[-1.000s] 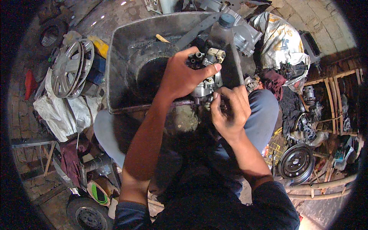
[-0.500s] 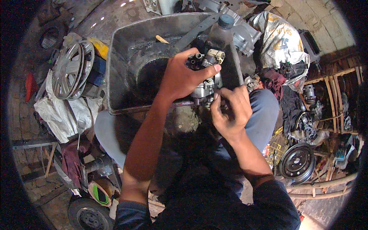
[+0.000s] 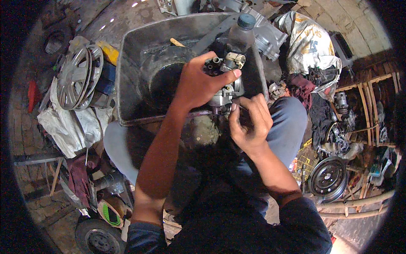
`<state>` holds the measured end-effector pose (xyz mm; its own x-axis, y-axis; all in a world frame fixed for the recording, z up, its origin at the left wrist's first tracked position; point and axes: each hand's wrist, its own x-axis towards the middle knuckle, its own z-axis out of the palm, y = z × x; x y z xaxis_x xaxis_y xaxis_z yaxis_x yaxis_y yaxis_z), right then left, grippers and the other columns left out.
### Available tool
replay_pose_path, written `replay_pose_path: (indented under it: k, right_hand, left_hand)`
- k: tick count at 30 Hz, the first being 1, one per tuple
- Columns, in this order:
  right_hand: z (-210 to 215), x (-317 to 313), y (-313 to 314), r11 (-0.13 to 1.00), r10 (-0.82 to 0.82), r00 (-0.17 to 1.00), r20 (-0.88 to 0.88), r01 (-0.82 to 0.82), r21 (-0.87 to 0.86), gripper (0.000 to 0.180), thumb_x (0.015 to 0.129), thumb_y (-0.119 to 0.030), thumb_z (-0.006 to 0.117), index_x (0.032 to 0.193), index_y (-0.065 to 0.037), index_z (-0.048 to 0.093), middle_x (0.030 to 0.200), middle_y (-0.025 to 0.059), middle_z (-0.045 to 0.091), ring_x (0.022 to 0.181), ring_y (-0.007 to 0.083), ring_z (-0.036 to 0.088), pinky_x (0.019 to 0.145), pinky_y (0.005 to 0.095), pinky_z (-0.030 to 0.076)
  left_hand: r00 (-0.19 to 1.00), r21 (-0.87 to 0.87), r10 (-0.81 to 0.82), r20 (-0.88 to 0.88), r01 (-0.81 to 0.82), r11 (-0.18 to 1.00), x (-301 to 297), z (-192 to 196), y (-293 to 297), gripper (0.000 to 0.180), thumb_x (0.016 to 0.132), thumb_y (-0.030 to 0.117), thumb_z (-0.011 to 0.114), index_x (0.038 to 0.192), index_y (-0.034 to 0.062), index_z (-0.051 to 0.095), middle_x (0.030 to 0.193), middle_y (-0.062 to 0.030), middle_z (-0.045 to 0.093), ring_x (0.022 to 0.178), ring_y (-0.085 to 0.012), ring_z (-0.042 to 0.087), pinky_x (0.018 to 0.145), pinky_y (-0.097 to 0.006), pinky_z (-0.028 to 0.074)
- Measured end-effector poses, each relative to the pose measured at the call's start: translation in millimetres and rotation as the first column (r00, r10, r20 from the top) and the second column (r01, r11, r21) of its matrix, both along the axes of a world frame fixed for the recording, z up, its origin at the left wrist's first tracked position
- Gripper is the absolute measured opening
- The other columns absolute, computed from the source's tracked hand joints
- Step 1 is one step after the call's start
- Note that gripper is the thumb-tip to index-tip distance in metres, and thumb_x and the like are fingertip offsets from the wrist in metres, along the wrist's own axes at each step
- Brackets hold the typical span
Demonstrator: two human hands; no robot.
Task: The person sits on the floor and uses a small tool to clean and adjust a carburetor held over a metal tray. They repeatedly scrape and probe internal passages while rotating the carburetor to access different areas.
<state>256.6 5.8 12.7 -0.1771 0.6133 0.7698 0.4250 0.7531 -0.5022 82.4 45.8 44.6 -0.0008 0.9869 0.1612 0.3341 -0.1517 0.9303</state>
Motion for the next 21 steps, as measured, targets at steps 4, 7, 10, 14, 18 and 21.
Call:
replay_pose_path:
  k: [4,7,10,14,18,21]
  right_hand:
    - [0,9,-6,0.996,0.067,0.998,0.010,-0.066,-0.055,0.017,0.069,0.006,0.073,0.084,0.001,0.066,0.074,0.0134,0.060,0.065,0.0304,0.054,0.059,0.0394,0.041]
    - [2,14,-3,0.999,0.016,0.997,-0.072,-0.018,-0.040,0.011,0.078,0.005,0.068,0.089,0.003,0.066,0.078,0.0152,0.062,0.064,0.0293,0.055,0.061,0.0386,0.043]
    - [2,18,-3,0.996,-0.030,0.994,-0.103,0.021,-0.082,0.008,0.091,0.002,0.061,0.097,0.004,0.066,0.084,0.0159,0.065,0.069,0.0280,0.060,0.068,0.0367,0.047]
    - [2,14,-11,0.967,-0.038,0.972,-0.233,-0.023,-0.254,0.009,0.096,0.001,0.059,0.101,0.004,0.066,0.088,0.0141,0.069,0.073,0.0208,0.065,0.070,0.0324,0.051]
    - [4,8,-17,0.935,-0.054,0.929,-0.367,-0.081,-0.345,0.008,0.097,0.003,0.058,0.103,0.003,0.064,0.086,0.0130,0.070,0.074,0.0181,0.069,0.068,0.0290,0.053]
    - [2,19,-7,0.967,0.076,0.968,-0.239,-0.129,-0.217,0.011,0.094,0.007,0.057,0.097,0.005,0.067,0.087,0.0146,0.071,0.080,0.0207,0.070,0.072,0.0331,0.055]
  left_hand:
    - [0.996,-0.015,0.035,0.086,-0.034,0.999,-1,0,-1,0.036,0.079,0.035,0.087,0.089,0.0032,0.071,0.073,-0.0028,0.069,0.069,-0.0071,0.058,0.064,-0.030,0.048]
    - [0.996,-0.031,0.059,0.071,-0.056,0.998,0,2,-3,0.036,0.080,0.034,0.086,0.090,0.0032,0.072,0.073,-0.0023,0.069,0.068,-0.0067,0.058,0.064,-0.030,0.048]
    - [0.991,-0.042,0.097,0.097,-0.093,0.995,0,4,-4,0.036,0.081,0.034,0.086,0.092,0.0023,0.072,0.075,-0.0019,0.070,0.069,-0.0069,0.059,0.064,-0.029,0.048]
    - [0.937,-0.024,0.217,0.272,-0.219,0.976,1,6,-10,0.037,0.082,0.033,0.086,0.095,0.0005,0.072,0.079,-0.0013,0.071,0.070,-0.0069,0.061,0.066,-0.027,0.050]
    - [0.891,-0.063,0.310,0.331,-0.307,0.950,-7,10,-18,0.035,0.084,0.030,0.087,0.095,0.0007,0.072,0.081,0.0001,0.071,0.072,-0.0051,0.061,0.066,-0.026,0.050]
    - [0.868,-0.060,0.341,0.361,-0.344,0.937,-11,17,-25,0.032,0.086,0.028,0.086,0.095,0.0005,0.071,0.081,0.0020,0.070,0.073,-0.0042,0.059,0.066,-0.024,0.049]
